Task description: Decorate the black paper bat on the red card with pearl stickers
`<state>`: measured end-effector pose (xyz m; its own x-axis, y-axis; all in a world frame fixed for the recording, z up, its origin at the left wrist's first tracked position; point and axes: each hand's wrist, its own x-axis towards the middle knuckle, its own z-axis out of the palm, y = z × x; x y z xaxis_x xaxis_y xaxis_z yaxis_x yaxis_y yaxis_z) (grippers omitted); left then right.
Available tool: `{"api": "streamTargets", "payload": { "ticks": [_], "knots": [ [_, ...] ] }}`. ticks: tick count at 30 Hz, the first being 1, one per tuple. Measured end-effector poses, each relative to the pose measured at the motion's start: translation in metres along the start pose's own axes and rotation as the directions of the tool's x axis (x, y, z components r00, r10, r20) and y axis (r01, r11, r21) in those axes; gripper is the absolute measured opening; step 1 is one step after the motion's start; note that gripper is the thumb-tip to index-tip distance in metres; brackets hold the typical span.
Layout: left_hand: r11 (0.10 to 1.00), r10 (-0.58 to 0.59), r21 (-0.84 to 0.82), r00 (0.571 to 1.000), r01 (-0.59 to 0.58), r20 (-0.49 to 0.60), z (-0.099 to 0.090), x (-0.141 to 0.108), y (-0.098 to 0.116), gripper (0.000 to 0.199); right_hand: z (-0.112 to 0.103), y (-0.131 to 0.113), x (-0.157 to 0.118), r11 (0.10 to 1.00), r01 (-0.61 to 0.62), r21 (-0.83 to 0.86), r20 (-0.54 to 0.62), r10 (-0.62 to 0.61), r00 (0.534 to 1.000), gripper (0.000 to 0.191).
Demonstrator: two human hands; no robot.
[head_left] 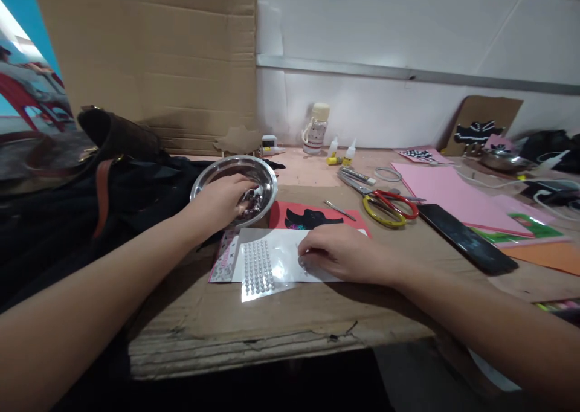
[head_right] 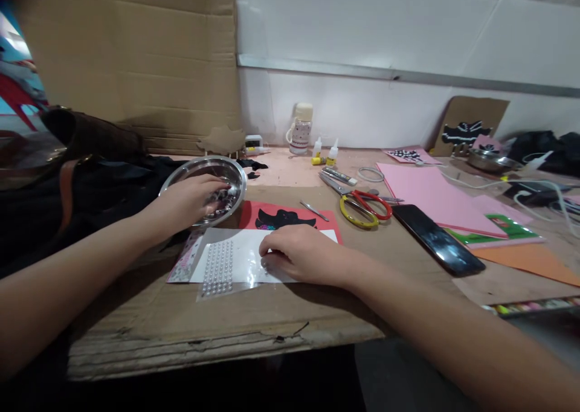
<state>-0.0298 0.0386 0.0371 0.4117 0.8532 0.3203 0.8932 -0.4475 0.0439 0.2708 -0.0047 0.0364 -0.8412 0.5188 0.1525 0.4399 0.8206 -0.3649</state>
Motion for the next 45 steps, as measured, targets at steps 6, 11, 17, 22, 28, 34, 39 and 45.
{"api": "streamTargets", "payload": {
  "ticks": [6, 11, 17, 22, 28, 34, 39, 45],
  "knots": [
    [0.999, -0.021, 0.029, 0.997, 0.019, 0.071, -0.003, 0.003, -0.010, 0.035, -0.002, -0.001, -0.001, 0.999, 0.024, 0.027, 0.029, -0.025, 0.999, 0.016],
    [0.998, -0.044, 0.043, 0.996, 0.041, 0.083, -0.006, 0.001, -0.006, 0.028, -0.001, 0.000, -0.002, 0.999, 0.046, 0.000, 0.032, -0.046, 0.998, 0.015],
    [0.985, -0.167, 0.035, 0.986, 0.167, -0.004, -0.005, -0.001, -0.004, 0.031, -0.004, -0.002, -0.002, 0.999, 0.049, -0.001, 0.018, -0.049, 0.999, 0.013],
    [0.979, -0.199, -0.060, 0.976, 0.194, -0.089, -0.011, -0.004, -0.002, 0.024, -0.005, -0.003, -0.003, 0.999, 0.044, -0.003, 0.022, -0.044, 0.999, 0.013],
    [0.969, -0.199, -0.188, 0.961, 0.162, -0.194, -0.017, -0.006, 0.008, 0.026, -0.004, -0.001, -0.003, 0.999, 0.044, -0.016, 0.038, -0.044, 0.998, 0.015],
    [0.915, -0.220, -0.386, 0.944, 0.113, -0.246, -0.022, -0.013, 0.031, 0.032, 0.001, 0.002, -0.005, 0.997, 0.075, -0.013, -0.082, -0.076, 0.994, 0.014],
    [0.484, -0.291, -0.851, 0.954, 0.206, 0.065, -0.024, -0.023, 0.064, 0.028, 0.004, 0.004, -0.004, 0.994, 0.099, 0.035, -0.321, -0.083, 0.943, 0.015],
    [0.182, -0.196, -0.916, 0.926, 0.359, 0.323, -0.015, -0.029, 0.090, 0.023, 0.002, 0.003, -0.002, 0.992, 0.081, 0.092, -0.453, -0.031, 0.891, 0.017]
  ]
}}
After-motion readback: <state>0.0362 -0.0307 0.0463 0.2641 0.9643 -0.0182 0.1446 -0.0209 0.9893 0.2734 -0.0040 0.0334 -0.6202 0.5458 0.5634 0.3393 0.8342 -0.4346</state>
